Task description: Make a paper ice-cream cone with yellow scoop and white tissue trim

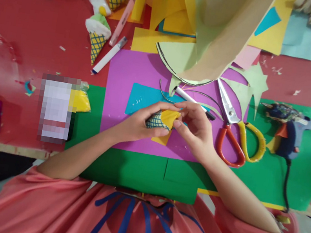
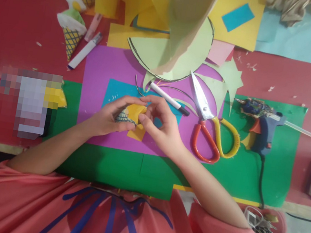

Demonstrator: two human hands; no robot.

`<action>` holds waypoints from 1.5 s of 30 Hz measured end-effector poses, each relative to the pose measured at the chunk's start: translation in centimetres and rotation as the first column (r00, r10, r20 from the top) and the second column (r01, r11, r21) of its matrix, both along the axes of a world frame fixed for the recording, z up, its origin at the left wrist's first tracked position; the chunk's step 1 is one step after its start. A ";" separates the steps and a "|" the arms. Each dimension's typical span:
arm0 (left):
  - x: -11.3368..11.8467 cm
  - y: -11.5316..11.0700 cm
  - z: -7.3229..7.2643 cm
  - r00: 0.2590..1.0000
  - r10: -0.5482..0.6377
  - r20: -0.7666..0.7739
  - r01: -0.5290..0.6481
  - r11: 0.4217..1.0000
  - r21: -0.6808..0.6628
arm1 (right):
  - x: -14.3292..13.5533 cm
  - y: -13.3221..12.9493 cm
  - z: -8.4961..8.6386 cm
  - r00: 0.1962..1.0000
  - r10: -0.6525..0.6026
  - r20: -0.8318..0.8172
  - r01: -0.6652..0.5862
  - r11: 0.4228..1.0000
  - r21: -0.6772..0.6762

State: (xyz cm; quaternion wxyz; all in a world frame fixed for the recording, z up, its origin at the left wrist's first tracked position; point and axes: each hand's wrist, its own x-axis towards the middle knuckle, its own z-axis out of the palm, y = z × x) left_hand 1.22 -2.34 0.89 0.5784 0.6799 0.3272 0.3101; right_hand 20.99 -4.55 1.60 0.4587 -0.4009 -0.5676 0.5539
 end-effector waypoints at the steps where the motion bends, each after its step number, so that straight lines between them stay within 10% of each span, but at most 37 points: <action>1: 0.0 0.0 0.0 1.000 0.000 -0.010 0.000 1.000 0.006 | 0.0 0.0 0.1 1.000 -0.009 0.027 0.008 1.000 0.030; 11: -0.3 0.2 0.2 0.993 -0.085 -0.082 0.080 0.995 -0.063 | 1.1 0.7 1.2 0.948 -0.009 0.318 -0.099 0.942 0.321; 27: -0.4 0.0 0.7 0.983 -0.091 -0.159 0.076 0.992 -0.101 | 1.1 0.6 1.3 0.983 0.024 0.181 -0.027 0.999 0.018; 36: 0.1 -0.2 0.9 0.976 0.055 -0.212 -0.030 0.992 0.122 | 0.8 0.6 1.7 0.967 0.066 0.246 -0.077 0.997 0.033; 45: -0.1 -0.4 1.1 0.965 -0.015 -0.261 0.042 0.994 0.097 | 1.1 0.9 1.6 0.965 0.260 0.019 -0.246 0.932 -0.268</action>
